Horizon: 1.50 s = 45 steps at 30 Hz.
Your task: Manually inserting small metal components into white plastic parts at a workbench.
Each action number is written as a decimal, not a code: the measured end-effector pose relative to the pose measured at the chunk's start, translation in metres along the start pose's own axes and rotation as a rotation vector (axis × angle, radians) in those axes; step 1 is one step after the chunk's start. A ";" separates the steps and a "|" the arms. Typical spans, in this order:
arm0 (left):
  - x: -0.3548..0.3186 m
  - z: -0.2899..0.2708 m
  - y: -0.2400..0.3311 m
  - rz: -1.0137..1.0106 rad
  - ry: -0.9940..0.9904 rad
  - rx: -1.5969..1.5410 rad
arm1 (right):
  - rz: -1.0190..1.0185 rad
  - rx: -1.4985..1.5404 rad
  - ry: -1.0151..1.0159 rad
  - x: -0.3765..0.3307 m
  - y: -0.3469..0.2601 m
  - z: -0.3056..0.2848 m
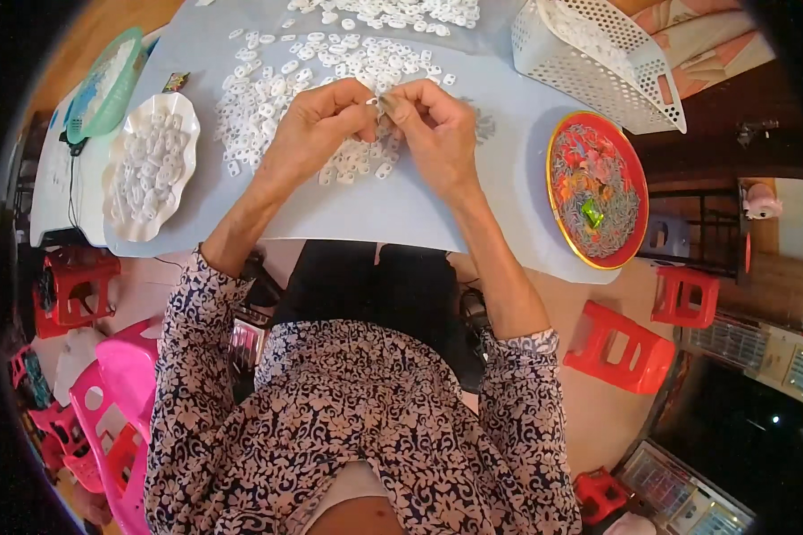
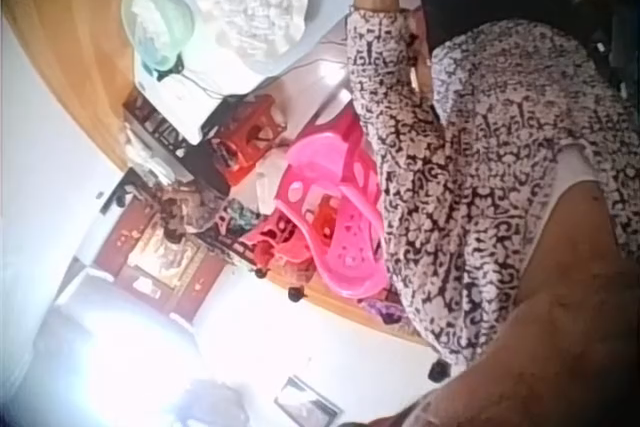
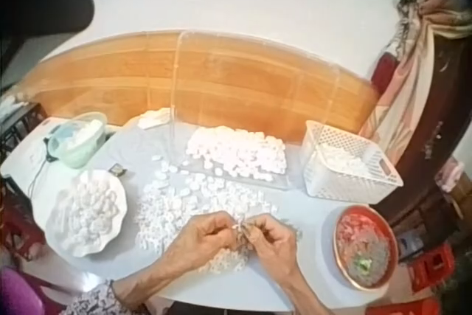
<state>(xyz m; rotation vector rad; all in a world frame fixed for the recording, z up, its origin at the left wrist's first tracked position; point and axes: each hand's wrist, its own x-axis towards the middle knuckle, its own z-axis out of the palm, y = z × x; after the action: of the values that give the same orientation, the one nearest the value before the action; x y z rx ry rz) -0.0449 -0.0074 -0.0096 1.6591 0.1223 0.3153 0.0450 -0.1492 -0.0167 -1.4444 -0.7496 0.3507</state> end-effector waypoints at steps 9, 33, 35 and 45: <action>0.000 0.003 -0.002 0.019 -0.015 -0.012 | 0.032 -0.043 0.045 -0.002 -0.007 0.002; 0.008 -0.082 -0.013 0.244 0.210 1.215 | 0.069 0.178 -0.045 -0.001 0.004 0.001; 0.009 -0.080 -0.014 0.381 0.192 1.095 | 0.073 0.177 -0.043 -0.002 0.004 0.000; 0.002 -0.053 0.014 -0.127 0.097 -0.087 | 0.041 0.186 -0.038 -0.001 -0.001 0.001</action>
<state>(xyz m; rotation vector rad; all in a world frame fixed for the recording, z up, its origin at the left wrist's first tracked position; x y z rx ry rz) -0.0590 0.0424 0.0092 1.5431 0.2819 0.3006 0.0432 -0.1490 -0.0164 -1.2820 -0.7005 0.4685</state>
